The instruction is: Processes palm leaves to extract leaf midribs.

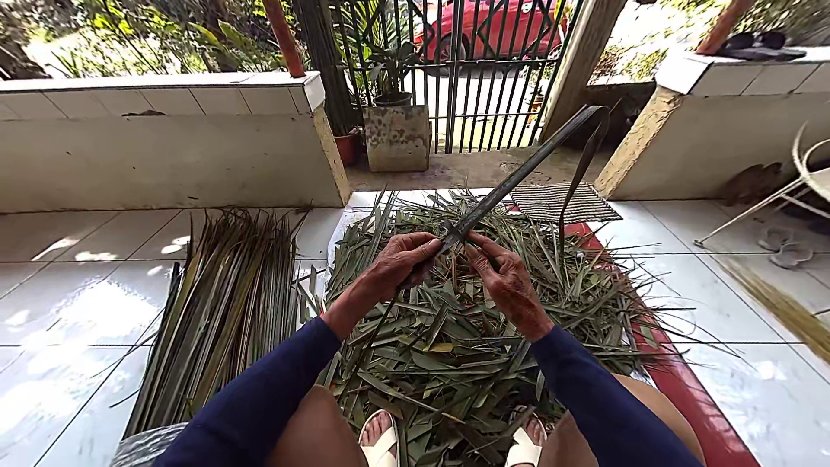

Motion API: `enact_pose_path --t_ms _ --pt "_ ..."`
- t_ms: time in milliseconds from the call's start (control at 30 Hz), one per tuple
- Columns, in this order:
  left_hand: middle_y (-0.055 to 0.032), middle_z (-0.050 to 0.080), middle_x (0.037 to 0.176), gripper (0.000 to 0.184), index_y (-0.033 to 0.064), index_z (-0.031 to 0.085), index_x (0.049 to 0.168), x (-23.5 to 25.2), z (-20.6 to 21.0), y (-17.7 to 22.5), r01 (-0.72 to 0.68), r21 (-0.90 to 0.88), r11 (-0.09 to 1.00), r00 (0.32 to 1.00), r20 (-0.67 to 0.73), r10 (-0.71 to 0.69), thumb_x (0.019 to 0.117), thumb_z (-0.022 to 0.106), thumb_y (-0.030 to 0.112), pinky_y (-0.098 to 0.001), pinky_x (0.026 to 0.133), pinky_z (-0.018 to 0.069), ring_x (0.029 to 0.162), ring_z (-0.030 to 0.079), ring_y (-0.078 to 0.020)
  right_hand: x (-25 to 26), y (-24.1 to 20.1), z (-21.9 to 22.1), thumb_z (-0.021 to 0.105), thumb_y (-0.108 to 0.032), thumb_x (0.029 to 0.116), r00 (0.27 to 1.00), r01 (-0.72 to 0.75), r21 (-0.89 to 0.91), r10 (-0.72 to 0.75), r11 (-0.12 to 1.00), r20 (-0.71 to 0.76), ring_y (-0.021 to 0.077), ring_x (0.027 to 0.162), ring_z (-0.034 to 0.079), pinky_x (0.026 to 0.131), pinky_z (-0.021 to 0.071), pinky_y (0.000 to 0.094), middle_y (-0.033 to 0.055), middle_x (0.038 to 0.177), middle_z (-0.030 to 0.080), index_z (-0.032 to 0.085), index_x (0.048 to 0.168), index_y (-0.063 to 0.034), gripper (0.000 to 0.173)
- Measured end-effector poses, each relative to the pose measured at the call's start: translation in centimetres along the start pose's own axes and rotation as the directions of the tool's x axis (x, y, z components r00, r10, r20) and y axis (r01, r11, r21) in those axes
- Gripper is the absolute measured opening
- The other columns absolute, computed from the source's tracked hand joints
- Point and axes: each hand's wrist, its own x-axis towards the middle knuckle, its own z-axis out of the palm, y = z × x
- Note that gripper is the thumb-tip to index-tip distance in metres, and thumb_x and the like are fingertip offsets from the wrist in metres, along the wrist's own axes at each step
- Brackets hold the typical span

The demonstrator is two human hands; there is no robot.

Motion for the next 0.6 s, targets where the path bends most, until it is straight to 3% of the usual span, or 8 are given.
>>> enact_pose_path --t_ms 200,400,467,600 --pt "-0.0012 0.048 0.064 0.026 0.0039 0.068 0.116 0.0 -0.4 -0.1 0.034 -0.026 0.999 0.998 0.046 -0.032 0.1087 0.052 0.023 -0.0166 0.039 0.0337 0.042 0.038 -0.0041 -0.3 0.2 0.5 0.057 -0.041 0.1053 0.996 -0.032 -0.131 0.020 0.991 -0.090 0.0080 0.072 0.061 0.069 0.0518 0.0320 -0.0021 0.094 0.073 0.068 0.138 -0.0263 0.038" --pt "-0.0017 0.051 0.066 0.024 0.0038 0.069 0.113 0.0 -0.1 -0.4 0.048 0.021 0.999 0.996 0.070 -0.050 0.1080 0.054 0.022 -0.0158 0.038 0.0328 0.043 0.039 -0.0035 -0.2 0.5 0.9 0.056 -0.042 0.1054 0.976 -0.067 -0.251 0.011 0.966 -0.219 0.0109 0.099 0.070 0.089 0.0561 0.0412 -0.0026 0.121 0.074 0.069 0.135 -0.0241 0.037" --pt "-0.0018 0.051 0.066 0.025 0.0040 0.070 0.113 -0.1 -0.1 -0.2 0.047 0.031 0.998 0.997 0.063 -0.048 0.1078 0.054 0.022 -0.0158 0.039 0.0331 0.043 0.039 -0.0035 -0.3 0.5 1.1 0.057 -0.042 0.1051 0.968 -0.076 -0.299 -0.002 0.951 -0.251 0.0130 0.104 0.070 0.092 0.0553 0.0448 -0.0020 0.122 0.073 0.070 0.135 -0.0251 0.037" --pt "-0.0020 0.052 0.065 0.024 0.0047 0.071 0.113 -0.2 -0.1 0.1 0.066 0.084 0.994 0.997 0.025 -0.068 0.1070 0.056 0.023 -0.0163 0.038 0.0315 0.042 0.038 -0.0039 -0.6 0.4 1.5 0.056 -0.044 0.1046 0.958 -0.102 -0.399 -0.018 0.911 -0.286 0.0173 0.102 0.070 0.088 0.0552 0.0474 0.0000 0.117 0.075 0.071 0.133 -0.0250 0.037"
